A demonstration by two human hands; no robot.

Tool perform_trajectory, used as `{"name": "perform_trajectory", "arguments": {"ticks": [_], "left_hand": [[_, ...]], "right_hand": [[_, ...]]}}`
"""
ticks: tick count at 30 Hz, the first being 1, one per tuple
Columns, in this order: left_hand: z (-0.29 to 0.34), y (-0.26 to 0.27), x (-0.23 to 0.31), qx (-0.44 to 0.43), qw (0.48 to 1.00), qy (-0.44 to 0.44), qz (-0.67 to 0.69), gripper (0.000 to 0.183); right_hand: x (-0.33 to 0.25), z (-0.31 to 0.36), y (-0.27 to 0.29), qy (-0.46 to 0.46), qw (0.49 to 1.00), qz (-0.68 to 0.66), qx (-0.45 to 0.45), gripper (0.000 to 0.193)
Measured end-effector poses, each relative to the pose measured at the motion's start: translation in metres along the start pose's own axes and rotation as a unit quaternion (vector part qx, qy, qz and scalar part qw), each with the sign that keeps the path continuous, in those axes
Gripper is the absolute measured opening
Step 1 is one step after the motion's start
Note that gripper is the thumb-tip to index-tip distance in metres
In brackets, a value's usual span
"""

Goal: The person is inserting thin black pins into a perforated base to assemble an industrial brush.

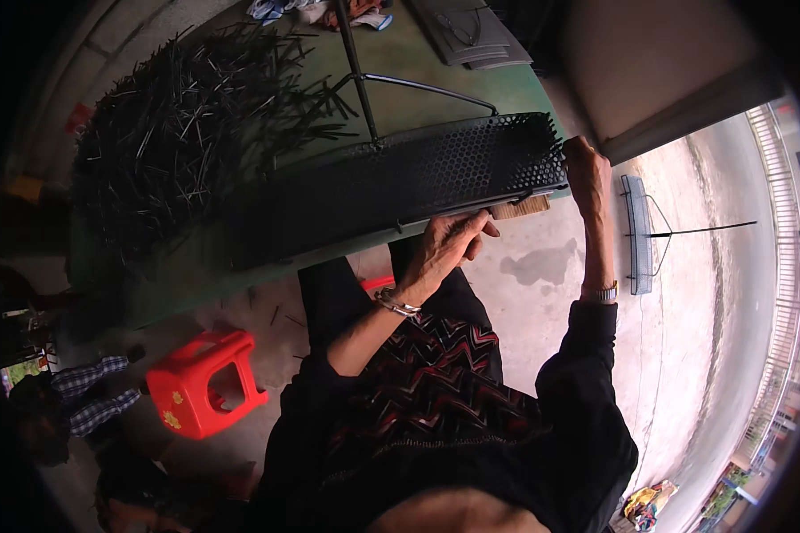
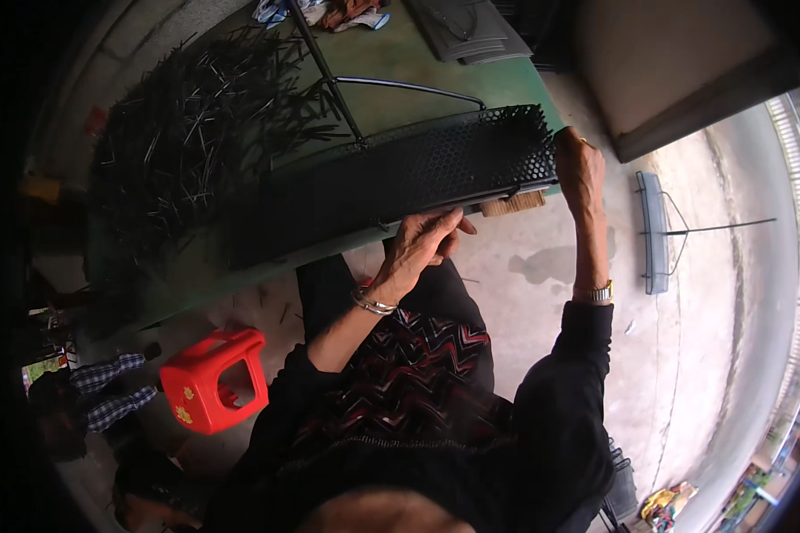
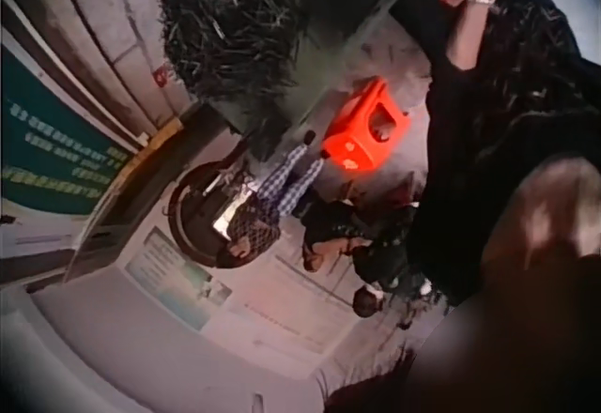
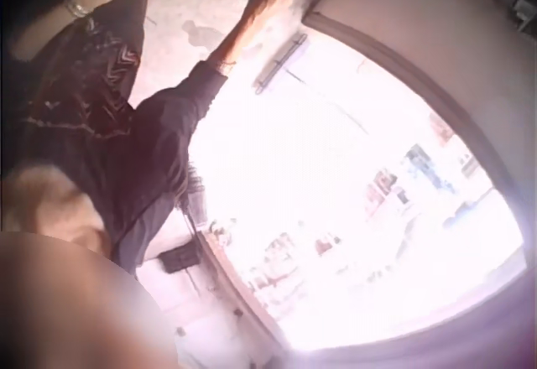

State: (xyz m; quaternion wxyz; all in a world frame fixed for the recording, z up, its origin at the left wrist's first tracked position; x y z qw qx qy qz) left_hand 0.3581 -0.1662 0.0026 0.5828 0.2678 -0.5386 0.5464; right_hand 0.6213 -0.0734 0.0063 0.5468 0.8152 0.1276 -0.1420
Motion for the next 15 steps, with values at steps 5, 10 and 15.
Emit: {"name": "perform_trajectory", "arguments": {"ticks": [5, 10, 15], "left_hand": [[0.037, 0.041, 0.015, -0.024, 0.994, -0.103, -0.032, 0.035], [0.073, 0.078, 0.03, -0.058, 0.988, -0.067, 0.124, 0.043], [0.108, 0.157, 0.039, 0.126, 0.927, -0.121, 0.333, 0.047]], "right_hand": [[-0.049, 0.009, 0.002, -0.039, 0.983, 0.169, -0.057, 0.021], [-0.135, 0.003, 0.023, 0.084, 0.987, 0.072, -0.12, 0.03], [-0.299, -0.006, 0.0, 0.218, 0.895, -0.242, -0.304, 0.028]]}}
Point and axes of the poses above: each hand's wrist, its own z-axis away from the middle knuckle, its own y-axis out of the back of the hand, x = y × z, the point moved 1 cm from there along -z, towards the middle knuckle, and after that the axes turned 4 degrees about x, right-handed, at the moved point
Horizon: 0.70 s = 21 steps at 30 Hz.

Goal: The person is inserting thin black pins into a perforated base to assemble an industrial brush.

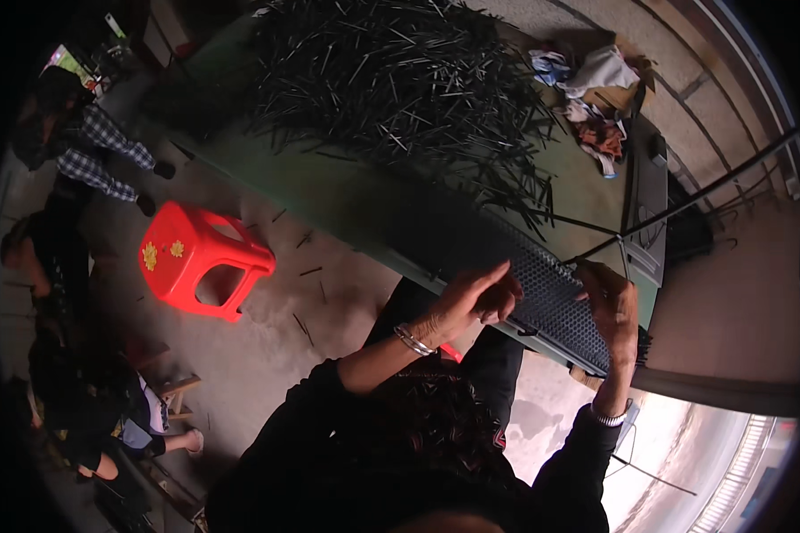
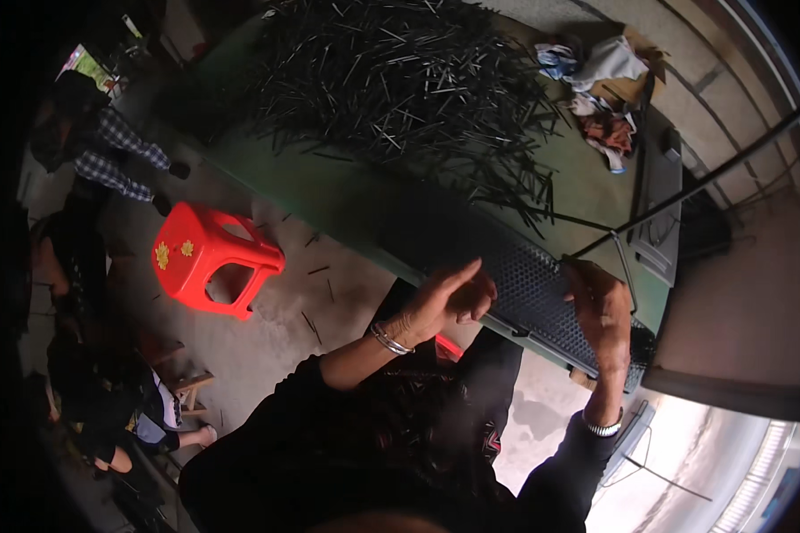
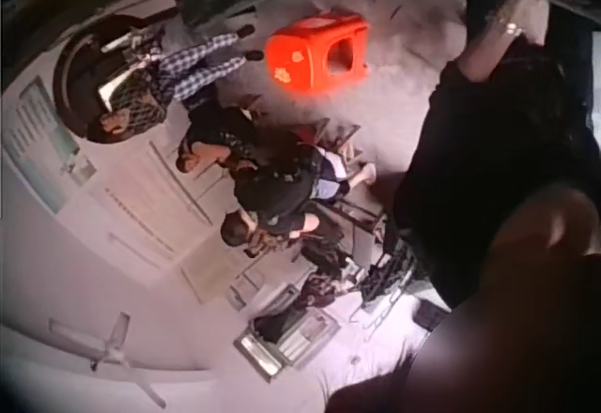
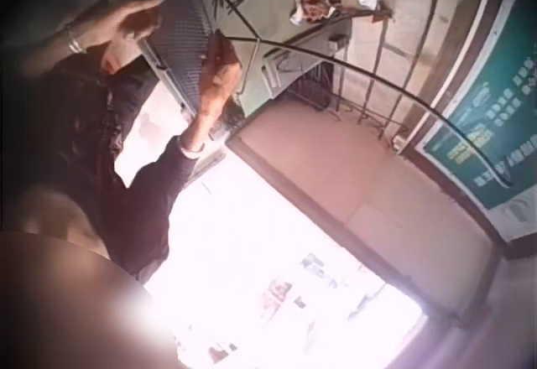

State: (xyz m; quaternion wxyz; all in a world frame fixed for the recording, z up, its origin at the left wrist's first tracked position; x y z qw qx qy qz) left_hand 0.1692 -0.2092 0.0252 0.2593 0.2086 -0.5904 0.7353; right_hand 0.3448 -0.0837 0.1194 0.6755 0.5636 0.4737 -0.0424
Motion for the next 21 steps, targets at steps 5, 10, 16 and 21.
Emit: {"name": "perform_trajectory", "arguments": {"ticks": [5, 10, 16, 21], "left_hand": [[-0.015, 0.074, 0.062, 0.158, 0.974, -0.14, 0.085, 0.043], [-0.023, 0.122, 0.106, 0.168, 0.962, -0.202, 0.075, 0.045], [-0.07, 0.145, 0.155, 0.339, 0.812, -0.332, -0.339, 0.068], [-0.139, 0.136, 0.24, 0.296, 0.388, -0.423, -0.763, 0.106]], "right_hand": [[-0.02, -0.126, -0.075, 0.033, 0.986, -0.091, -0.139, 0.03], [-0.013, -0.233, -0.142, 0.066, 0.99, -0.086, -0.094, 0.057], [-0.007, -0.323, -0.151, -0.074, 0.977, -0.198, -0.016, 0.057], [-0.009, -0.328, -0.175, -0.091, 0.954, -0.284, -0.04, 0.045]]}}
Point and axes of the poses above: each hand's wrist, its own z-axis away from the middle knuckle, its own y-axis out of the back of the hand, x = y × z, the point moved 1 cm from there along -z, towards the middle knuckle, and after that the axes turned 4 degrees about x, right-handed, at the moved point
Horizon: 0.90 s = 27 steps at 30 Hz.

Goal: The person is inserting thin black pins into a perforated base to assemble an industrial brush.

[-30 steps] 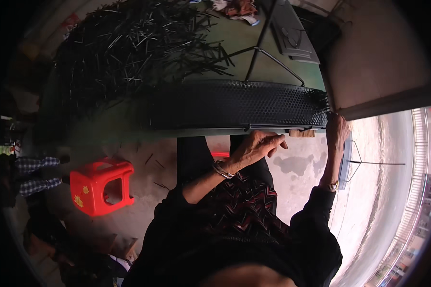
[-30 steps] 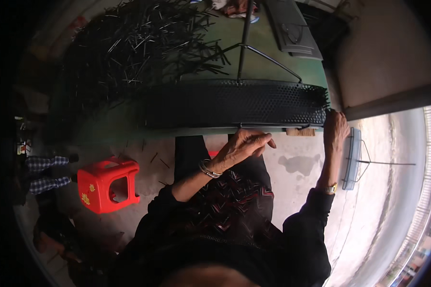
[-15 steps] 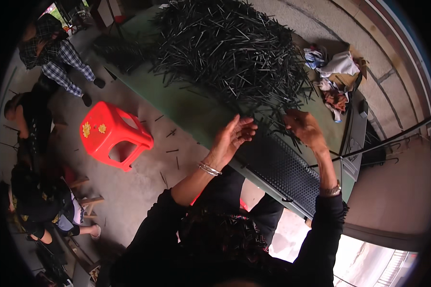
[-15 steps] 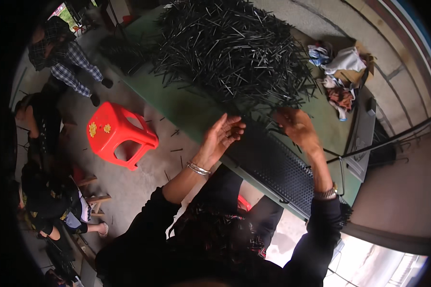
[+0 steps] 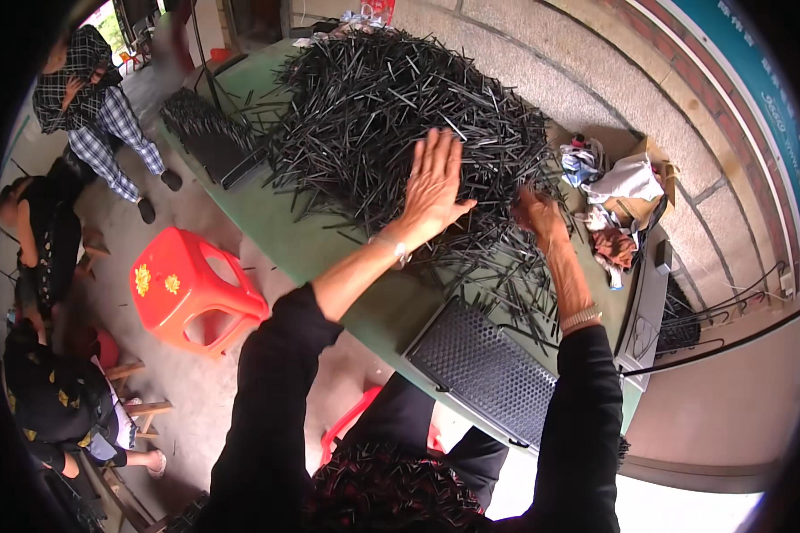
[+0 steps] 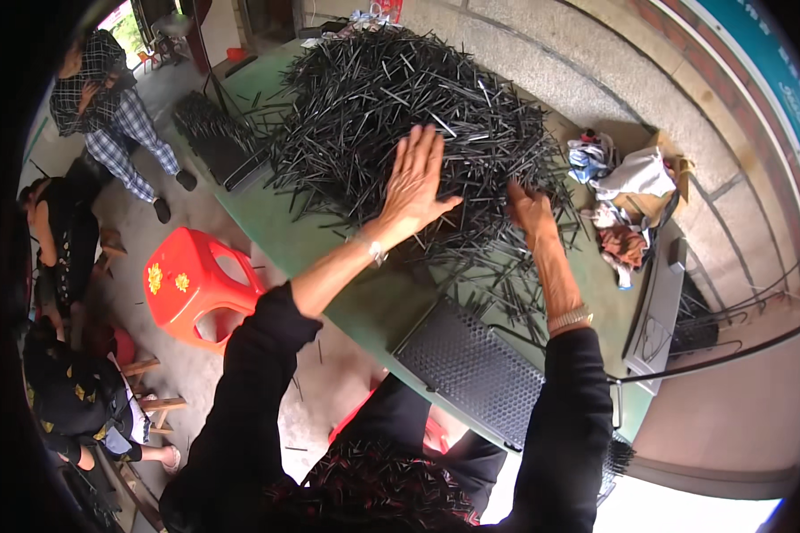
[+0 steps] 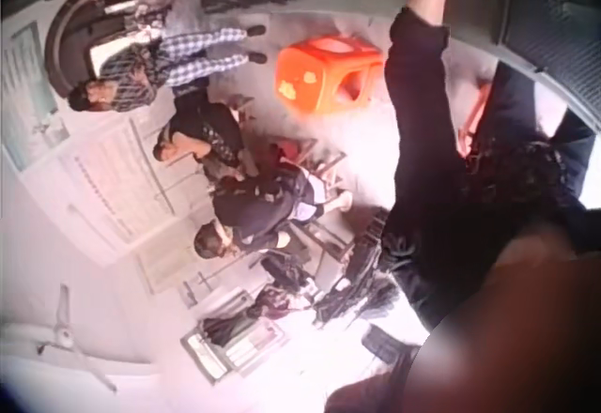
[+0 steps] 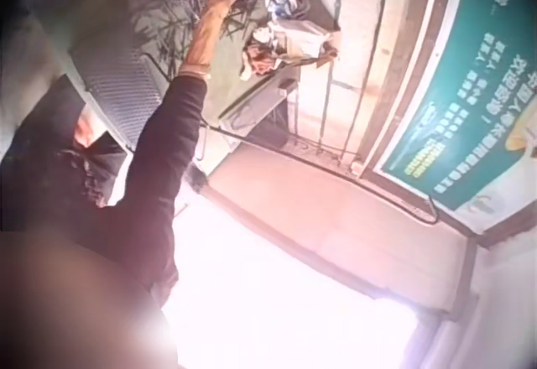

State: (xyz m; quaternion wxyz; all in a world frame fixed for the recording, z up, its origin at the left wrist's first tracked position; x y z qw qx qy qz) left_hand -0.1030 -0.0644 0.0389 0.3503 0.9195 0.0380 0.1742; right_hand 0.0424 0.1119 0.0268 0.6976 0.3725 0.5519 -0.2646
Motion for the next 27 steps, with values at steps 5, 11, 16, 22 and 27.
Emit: {"name": "perform_trajectory", "arguments": {"ticks": [5, 11, 16, 22, 27], "left_hand": [[-0.055, -0.042, -0.012, -0.137, 0.979, -0.056, -0.141, 0.112], [-0.078, -0.072, -0.015, -0.164, 0.954, -0.059, -0.245, 0.071], [-0.07, -0.099, -0.017, -0.044, 0.969, -0.018, -0.242, 0.07], [-0.066, -0.1, -0.011, -0.017, 0.969, -0.009, -0.246, 0.042], [-0.059, -0.093, -0.021, -0.005, 0.964, -0.015, -0.266, 0.036]], "right_hand": [[-0.01, 0.049, 0.005, 0.027, 0.981, 0.18, -0.068, 0.046], [0.001, 0.103, 0.019, 0.048, 0.957, 0.253, -0.133, 0.046], [-0.017, 0.134, 0.012, 0.074, 0.93, 0.301, -0.197, 0.042], [0.004, 0.155, 0.019, 0.117, 0.922, 0.295, -0.223, 0.037], [-0.011, 0.177, 0.027, 0.273, 0.864, 0.341, -0.251, 0.034]]}}
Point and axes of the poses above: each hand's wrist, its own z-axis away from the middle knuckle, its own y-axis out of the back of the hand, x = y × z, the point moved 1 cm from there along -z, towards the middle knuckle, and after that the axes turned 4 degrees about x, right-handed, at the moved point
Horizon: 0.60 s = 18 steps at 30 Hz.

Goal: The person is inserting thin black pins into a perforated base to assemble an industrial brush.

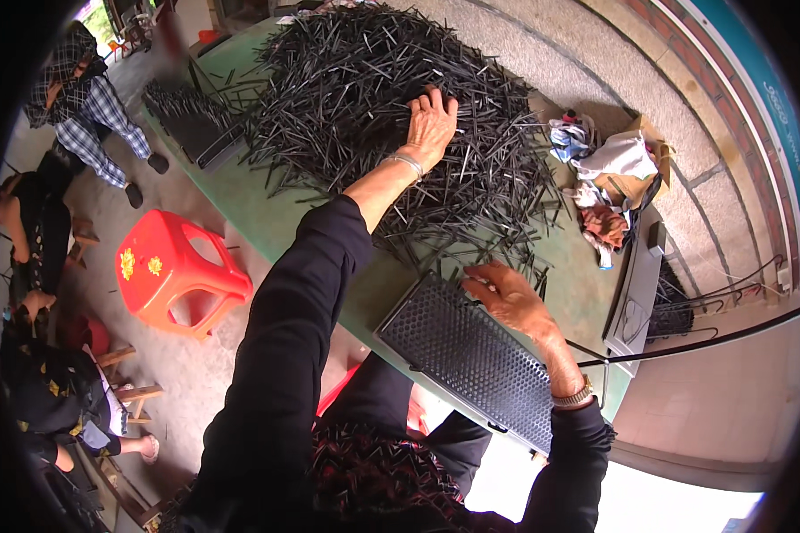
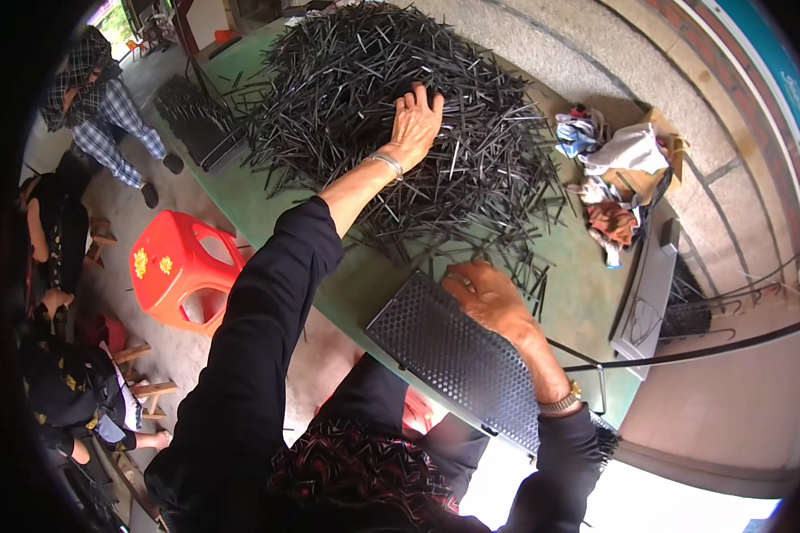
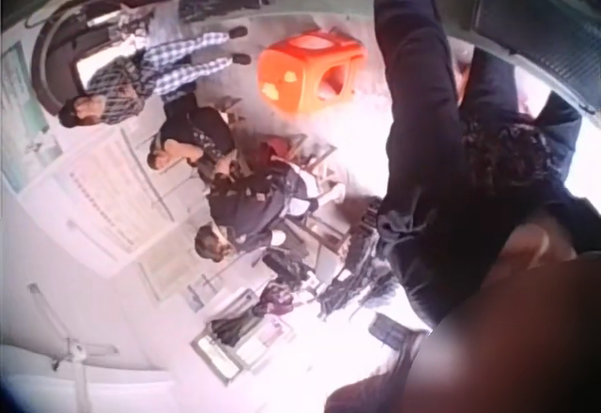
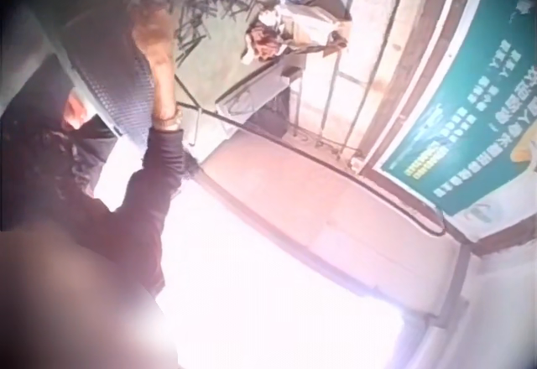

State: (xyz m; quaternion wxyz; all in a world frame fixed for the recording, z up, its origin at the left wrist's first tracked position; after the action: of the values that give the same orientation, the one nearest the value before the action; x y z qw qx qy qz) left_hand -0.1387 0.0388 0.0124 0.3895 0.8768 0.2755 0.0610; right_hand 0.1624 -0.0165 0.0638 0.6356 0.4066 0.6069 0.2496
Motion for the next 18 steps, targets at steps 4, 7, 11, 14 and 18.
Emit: {"name": "perform_trajectory", "arguments": {"ticks": [4, 7, 11, 14, 18], "left_hand": [[0.005, 0.006, -0.006, -0.013, 1.0, 0.003, 0.024, 0.026], [0.014, 0.014, -0.009, -0.03, 0.998, -0.013, 0.048, 0.029], [0.037, 0.028, -0.017, -0.046, 0.993, 0.032, 0.105, 0.052], [0.05, 0.048, -0.02, -0.044, 0.973, 0.087, 0.21, 0.055], [0.057, 0.065, -0.038, -0.048, 0.913, 0.232, 0.333, 0.057]], "right_hand": [[-0.001, -0.004, 0.004, -0.218, 0.959, -0.178, -0.018, 0.035], [0.007, -0.01, -0.001, -0.218, 0.959, -0.181, -0.029, 0.036], [0.014, -0.039, -0.005, -0.217, 0.943, -0.248, -0.041, 0.04], [0.03, -0.07, -0.016, -0.218, 0.934, -0.282, 0.021, 0.041], [0.031, -0.115, -0.019, -0.211, 0.939, -0.231, 0.143, 0.04]]}}
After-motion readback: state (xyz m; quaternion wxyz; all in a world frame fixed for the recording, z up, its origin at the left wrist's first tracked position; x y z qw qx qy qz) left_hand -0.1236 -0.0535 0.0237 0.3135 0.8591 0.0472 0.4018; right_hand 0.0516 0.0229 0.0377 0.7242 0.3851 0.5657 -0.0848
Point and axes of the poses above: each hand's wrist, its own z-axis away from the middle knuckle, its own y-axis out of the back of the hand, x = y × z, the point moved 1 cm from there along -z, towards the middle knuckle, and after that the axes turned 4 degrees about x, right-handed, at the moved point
